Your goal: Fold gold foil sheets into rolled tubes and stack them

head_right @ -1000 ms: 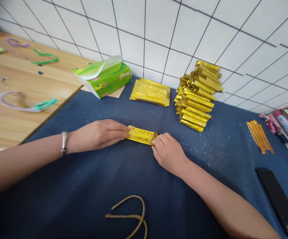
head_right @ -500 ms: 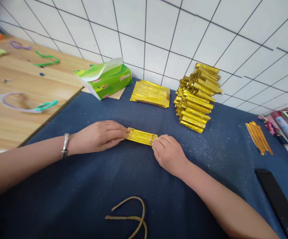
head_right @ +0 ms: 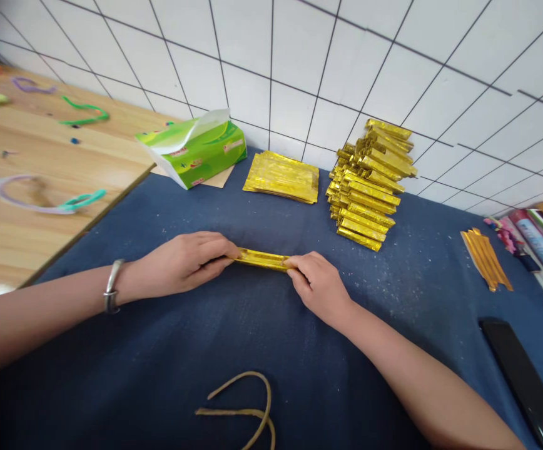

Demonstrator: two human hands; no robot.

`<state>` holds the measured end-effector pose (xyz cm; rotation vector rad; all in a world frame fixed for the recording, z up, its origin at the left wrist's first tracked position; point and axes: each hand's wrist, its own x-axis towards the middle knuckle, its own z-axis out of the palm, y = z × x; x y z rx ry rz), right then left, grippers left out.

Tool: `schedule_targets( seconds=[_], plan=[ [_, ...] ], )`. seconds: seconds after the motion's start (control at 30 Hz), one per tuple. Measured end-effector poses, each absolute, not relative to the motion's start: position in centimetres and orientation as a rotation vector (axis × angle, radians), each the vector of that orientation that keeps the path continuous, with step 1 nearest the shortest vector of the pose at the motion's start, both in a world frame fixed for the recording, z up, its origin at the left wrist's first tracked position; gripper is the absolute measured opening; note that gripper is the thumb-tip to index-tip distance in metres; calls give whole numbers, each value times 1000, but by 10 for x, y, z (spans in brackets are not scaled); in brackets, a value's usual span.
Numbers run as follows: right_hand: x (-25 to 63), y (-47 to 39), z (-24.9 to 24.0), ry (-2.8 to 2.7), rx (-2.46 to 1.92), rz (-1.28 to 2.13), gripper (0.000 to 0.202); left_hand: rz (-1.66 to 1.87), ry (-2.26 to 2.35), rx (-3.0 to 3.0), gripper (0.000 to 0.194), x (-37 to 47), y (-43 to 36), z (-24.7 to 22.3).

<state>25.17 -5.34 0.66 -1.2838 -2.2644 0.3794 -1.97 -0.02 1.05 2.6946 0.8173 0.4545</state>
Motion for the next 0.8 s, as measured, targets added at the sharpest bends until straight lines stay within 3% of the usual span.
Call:
schedule_targets(
  seconds=[0.43, 0.8],
  plan=[
    [257, -54, 5, -2516, -1074, 225, 20, 373, 727, 2846, 23, -21, -1, 12],
    [263, -45, -2, -2430, -965, 361, 18, 322, 789, 2778, 24, -20, -2, 14]
  ],
)
